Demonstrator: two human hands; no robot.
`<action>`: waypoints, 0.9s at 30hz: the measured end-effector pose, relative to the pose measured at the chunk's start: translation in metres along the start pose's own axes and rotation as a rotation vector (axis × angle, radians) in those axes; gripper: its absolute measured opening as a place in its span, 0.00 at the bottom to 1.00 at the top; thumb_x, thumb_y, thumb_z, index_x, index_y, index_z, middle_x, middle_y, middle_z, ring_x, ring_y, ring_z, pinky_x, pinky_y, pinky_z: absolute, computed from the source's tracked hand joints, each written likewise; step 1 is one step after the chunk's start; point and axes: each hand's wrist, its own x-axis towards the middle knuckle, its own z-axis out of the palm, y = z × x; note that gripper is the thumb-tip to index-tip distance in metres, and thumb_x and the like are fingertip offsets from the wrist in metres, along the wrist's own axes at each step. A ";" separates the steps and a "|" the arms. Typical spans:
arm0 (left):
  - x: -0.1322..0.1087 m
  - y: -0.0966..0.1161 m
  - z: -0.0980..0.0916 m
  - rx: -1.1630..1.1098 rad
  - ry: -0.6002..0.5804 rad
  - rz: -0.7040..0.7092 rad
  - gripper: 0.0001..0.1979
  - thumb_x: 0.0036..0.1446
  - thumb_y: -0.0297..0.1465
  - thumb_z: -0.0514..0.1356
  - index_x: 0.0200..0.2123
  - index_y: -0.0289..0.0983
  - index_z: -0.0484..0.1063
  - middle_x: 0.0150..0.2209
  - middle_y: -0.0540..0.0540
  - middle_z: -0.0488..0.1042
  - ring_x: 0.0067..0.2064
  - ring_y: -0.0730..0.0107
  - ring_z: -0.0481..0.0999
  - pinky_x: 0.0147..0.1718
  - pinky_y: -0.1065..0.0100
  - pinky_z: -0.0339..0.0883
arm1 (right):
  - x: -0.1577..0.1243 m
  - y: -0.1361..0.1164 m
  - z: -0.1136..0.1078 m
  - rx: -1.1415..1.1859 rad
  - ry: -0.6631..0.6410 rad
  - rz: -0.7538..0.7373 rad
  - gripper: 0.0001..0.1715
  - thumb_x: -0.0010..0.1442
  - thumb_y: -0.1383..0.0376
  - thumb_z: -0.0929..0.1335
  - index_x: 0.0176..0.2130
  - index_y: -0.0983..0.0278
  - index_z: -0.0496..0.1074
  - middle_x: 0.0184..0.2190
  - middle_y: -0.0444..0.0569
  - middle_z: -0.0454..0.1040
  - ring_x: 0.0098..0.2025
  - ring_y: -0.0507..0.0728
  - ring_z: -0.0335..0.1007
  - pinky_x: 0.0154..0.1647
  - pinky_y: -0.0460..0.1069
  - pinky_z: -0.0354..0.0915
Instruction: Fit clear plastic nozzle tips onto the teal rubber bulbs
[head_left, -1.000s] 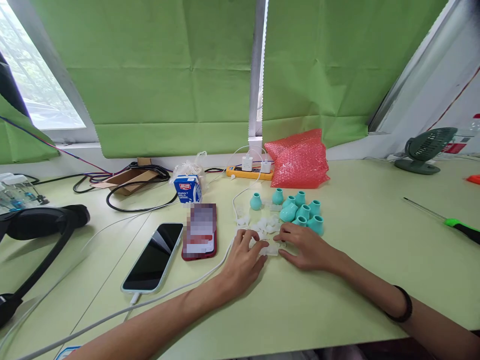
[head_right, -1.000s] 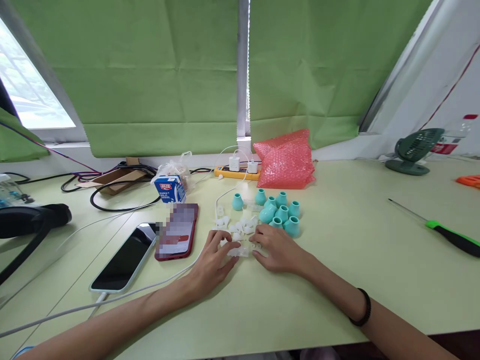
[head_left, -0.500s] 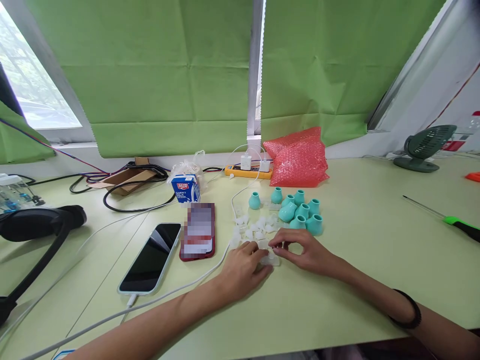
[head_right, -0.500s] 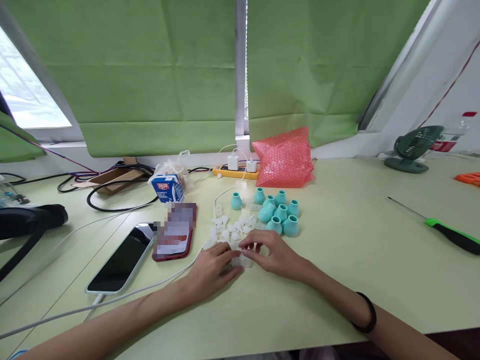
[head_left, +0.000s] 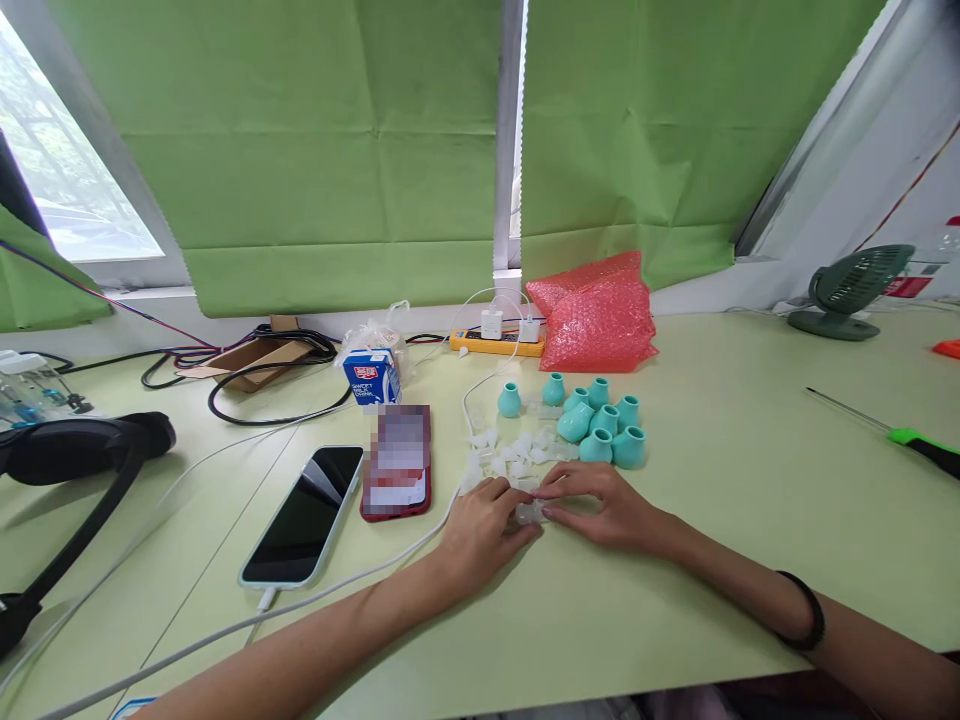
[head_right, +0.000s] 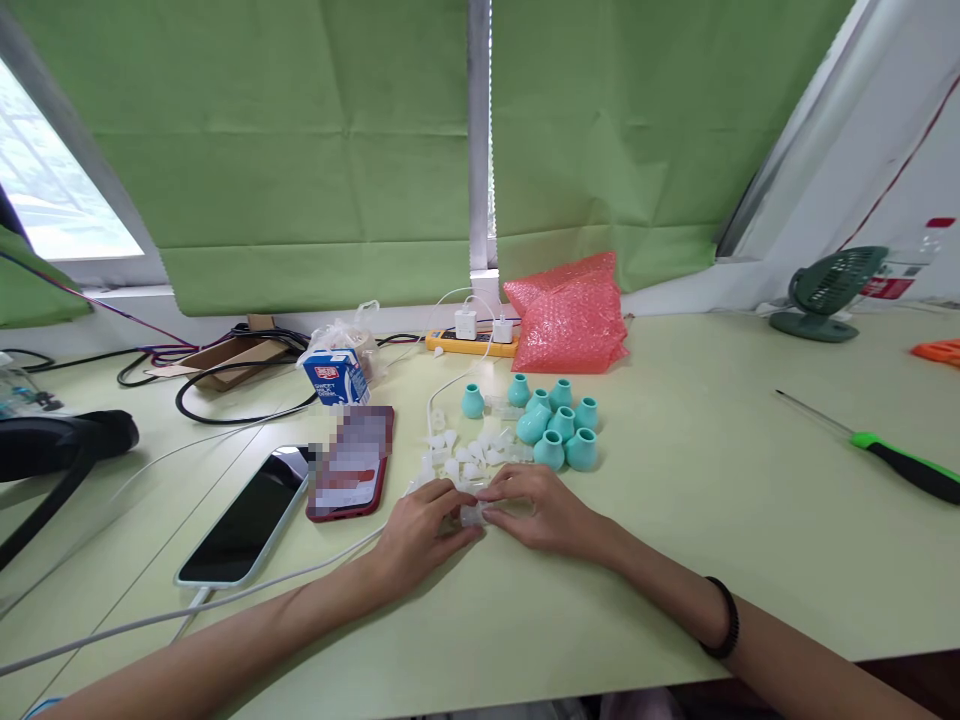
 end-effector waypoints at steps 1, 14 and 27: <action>0.000 0.000 0.000 0.003 0.006 0.003 0.11 0.48 0.35 0.58 0.36 0.38 0.71 0.31 0.47 0.70 0.33 0.67 0.71 0.29 0.69 0.64 | 0.000 0.000 0.000 -0.015 0.005 -0.009 0.12 0.53 0.67 0.65 0.39 0.62 0.71 0.32 0.49 0.72 0.33 0.52 0.68 0.33 0.47 0.65; 0.000 -0.001 0.002 0.084 -0.001 0.048 0.11 0.51 0.35 0.56 0.36 0.36 0.70 0.29 0.46 0.70 0.32 0.66 0.70 0.29 0.68 0.64 | -0.002 0.000 0.005 -0.233 0.013 -0.200 0.09 0.55 0.70 0.63 0.37 0.65 0.70 0.29 0.49 0.75 0.32 0.53 0.70 0.30 0.47 0.66; 0.000 -0.003 0.007 0.111 0.008 0.056 0.10 0.53 0.34 0.54 0.36 0.36 0.68 0.31 0.46 0.70 0.33 0.66 0.70 0.30 0.68 0.65 | -0.003 -0.008 0.006 -0.583 0.016 -0.312 0.08 0.55 0.72 0.62 0.33 0.69 0.70 0.29 0.50 0.74 0.29 0.55 0.67 0.26 0.49 0.62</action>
